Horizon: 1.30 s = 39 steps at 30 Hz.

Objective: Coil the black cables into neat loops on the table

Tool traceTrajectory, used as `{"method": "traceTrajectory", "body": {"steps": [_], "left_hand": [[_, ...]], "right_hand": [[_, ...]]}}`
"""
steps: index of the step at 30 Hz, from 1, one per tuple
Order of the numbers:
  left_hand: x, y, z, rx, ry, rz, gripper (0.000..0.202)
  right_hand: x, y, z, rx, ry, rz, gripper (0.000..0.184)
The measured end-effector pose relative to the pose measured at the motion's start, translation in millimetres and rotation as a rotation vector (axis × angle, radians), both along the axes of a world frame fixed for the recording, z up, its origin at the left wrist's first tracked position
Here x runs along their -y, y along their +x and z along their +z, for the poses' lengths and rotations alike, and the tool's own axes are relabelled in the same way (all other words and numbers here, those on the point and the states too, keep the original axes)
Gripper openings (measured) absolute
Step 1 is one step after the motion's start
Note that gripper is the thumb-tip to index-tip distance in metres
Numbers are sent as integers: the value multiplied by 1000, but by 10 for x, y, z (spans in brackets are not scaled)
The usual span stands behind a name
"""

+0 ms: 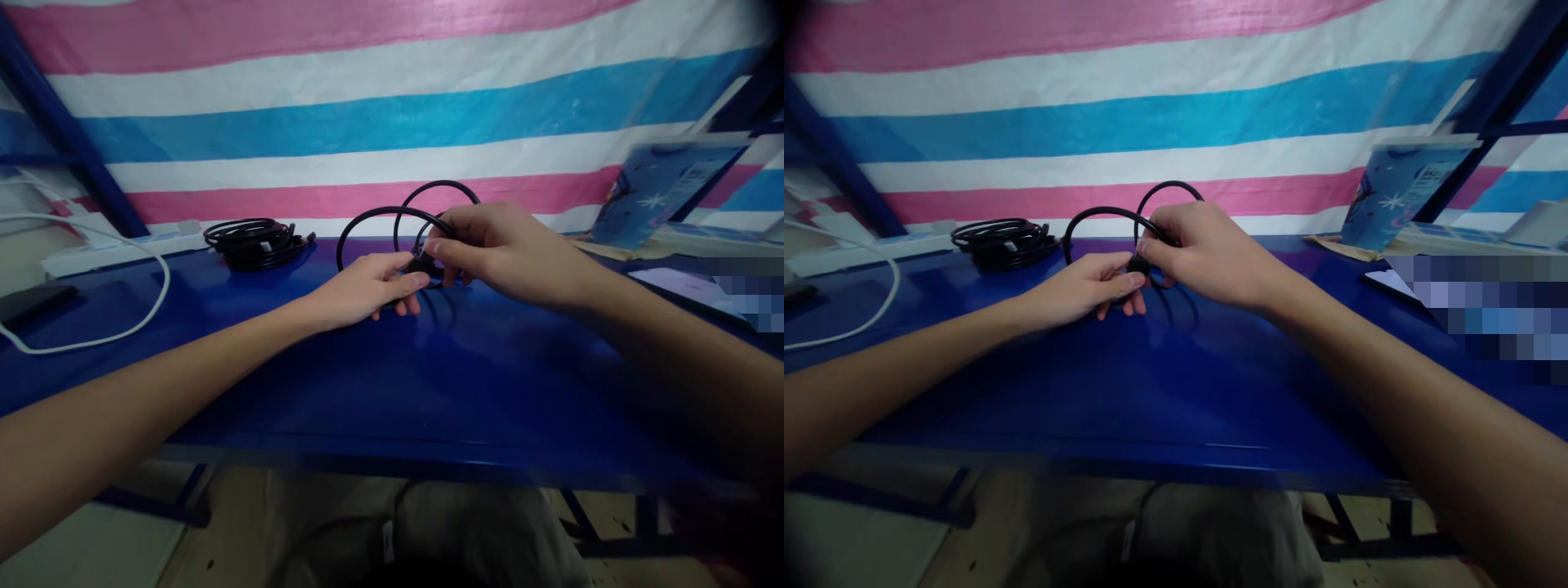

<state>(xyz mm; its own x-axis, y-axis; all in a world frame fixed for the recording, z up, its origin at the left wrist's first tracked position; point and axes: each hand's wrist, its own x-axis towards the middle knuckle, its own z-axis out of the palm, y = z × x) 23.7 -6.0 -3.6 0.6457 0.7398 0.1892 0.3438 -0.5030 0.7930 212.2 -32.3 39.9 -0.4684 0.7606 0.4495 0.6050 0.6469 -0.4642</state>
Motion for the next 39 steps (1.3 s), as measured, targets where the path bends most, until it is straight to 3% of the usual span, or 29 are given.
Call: {"method": "traceTrajectory", "body": {"steps": [31, 39], "left_hand": [[62, 11, 38, -41, 72, -20, 29], [67, 28, 48, -52, 56, 0, 28]], "right_hand": [[5, 94, 122, 245, 125, 27, 26], [14, 116, 138, 220, 66, 6, 31]]}}
